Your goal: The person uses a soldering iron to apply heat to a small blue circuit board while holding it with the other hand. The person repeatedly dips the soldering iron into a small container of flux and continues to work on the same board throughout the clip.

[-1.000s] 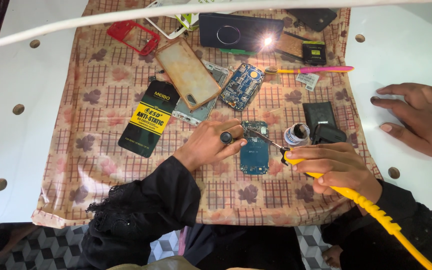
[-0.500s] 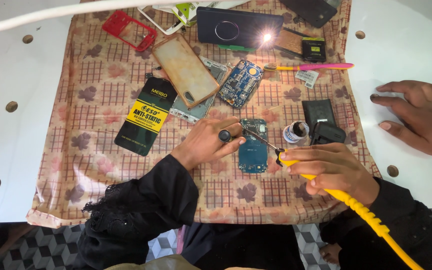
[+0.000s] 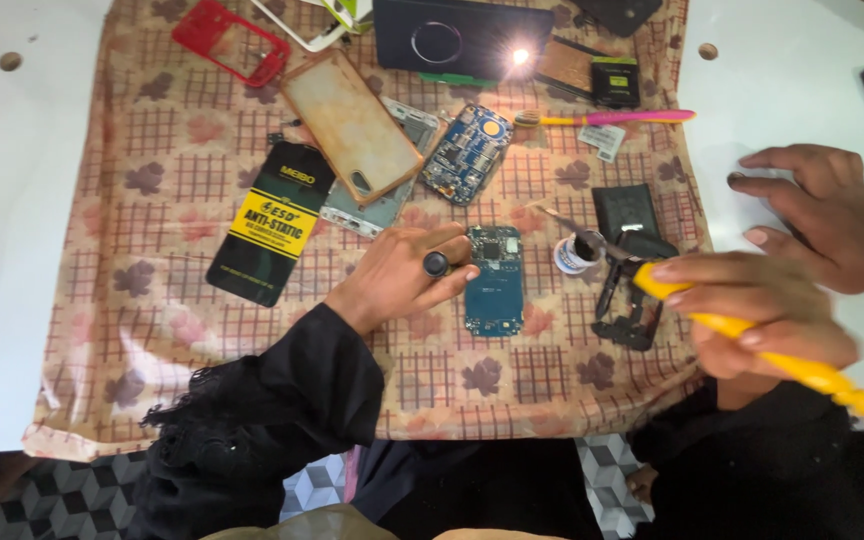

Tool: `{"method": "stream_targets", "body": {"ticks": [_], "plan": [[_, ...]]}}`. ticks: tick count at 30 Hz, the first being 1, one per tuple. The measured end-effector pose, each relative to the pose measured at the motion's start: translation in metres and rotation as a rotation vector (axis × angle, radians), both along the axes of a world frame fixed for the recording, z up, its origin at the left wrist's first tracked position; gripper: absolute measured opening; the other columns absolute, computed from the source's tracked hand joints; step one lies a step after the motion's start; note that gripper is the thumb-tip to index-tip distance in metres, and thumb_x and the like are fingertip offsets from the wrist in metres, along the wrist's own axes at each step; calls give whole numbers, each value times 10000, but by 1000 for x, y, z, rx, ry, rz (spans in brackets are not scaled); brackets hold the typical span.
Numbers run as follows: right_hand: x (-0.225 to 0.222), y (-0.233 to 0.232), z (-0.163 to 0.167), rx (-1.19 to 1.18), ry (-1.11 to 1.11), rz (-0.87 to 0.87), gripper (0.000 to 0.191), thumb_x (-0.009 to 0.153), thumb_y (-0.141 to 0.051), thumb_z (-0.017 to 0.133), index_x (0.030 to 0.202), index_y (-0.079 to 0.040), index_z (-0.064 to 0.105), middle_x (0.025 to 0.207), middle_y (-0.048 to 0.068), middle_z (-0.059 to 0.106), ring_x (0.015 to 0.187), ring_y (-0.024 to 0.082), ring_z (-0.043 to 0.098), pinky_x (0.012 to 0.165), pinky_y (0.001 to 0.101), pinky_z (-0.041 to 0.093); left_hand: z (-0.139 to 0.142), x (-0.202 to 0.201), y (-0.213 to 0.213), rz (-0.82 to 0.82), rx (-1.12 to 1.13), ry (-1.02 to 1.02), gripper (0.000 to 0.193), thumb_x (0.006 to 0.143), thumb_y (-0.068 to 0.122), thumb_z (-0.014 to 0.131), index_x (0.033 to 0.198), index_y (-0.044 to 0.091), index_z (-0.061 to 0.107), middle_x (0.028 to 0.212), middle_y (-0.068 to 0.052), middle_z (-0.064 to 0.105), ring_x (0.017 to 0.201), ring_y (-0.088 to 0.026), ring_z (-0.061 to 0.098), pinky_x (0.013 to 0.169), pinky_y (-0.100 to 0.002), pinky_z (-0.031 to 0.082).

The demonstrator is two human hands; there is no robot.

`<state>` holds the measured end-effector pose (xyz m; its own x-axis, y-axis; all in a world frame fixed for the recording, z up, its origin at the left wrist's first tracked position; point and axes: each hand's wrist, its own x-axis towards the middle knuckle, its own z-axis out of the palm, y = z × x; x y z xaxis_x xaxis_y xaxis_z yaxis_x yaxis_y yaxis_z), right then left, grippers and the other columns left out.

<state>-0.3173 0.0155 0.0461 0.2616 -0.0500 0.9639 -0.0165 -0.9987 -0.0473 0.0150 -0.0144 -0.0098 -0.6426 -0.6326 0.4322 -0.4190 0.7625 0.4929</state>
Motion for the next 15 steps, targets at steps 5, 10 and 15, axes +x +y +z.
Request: {"method": "stream_targets", "body": {"ticks": [5, 10, 15], "plan": [[-36, 14, 5, 197, 141, -305, 722, 1000, -730, 279, 1101, -135, 675, 994, 155, 688, 1028, 434, 629, 896, 508, 466, 2, 2, 0, -9, 2, 6, 247, 970, 283, 663, 899, 50, 627, 869, -72, 617, 730, -293, 663, 668, -436, 520], [-51, 18, 9, 253, 257, -359, 809, 1005, -776, 191, 1136, -118, 645, 1099, 278, 658, 1060, 476, 593, 928, 505, 481, 4, 3, 0, -12, 21, 2, 233, 965, 264, 668, 883, 51, 625, 853, -65, 617, 714, -282, 663, 652, -428, 520], [-47, 26, -16, 332, 98, -353, 843, 964, -789, 209, 1078, -103, 686, 887, 191, 667, 969, 377, 628, 958, 403, 509, 3, 3, 0, -20, 13, 12, 227, 967, 263, 667, 893, 51, 632, 858, -69, 618, 718, -286, 664, 653, -428, 519]]}}
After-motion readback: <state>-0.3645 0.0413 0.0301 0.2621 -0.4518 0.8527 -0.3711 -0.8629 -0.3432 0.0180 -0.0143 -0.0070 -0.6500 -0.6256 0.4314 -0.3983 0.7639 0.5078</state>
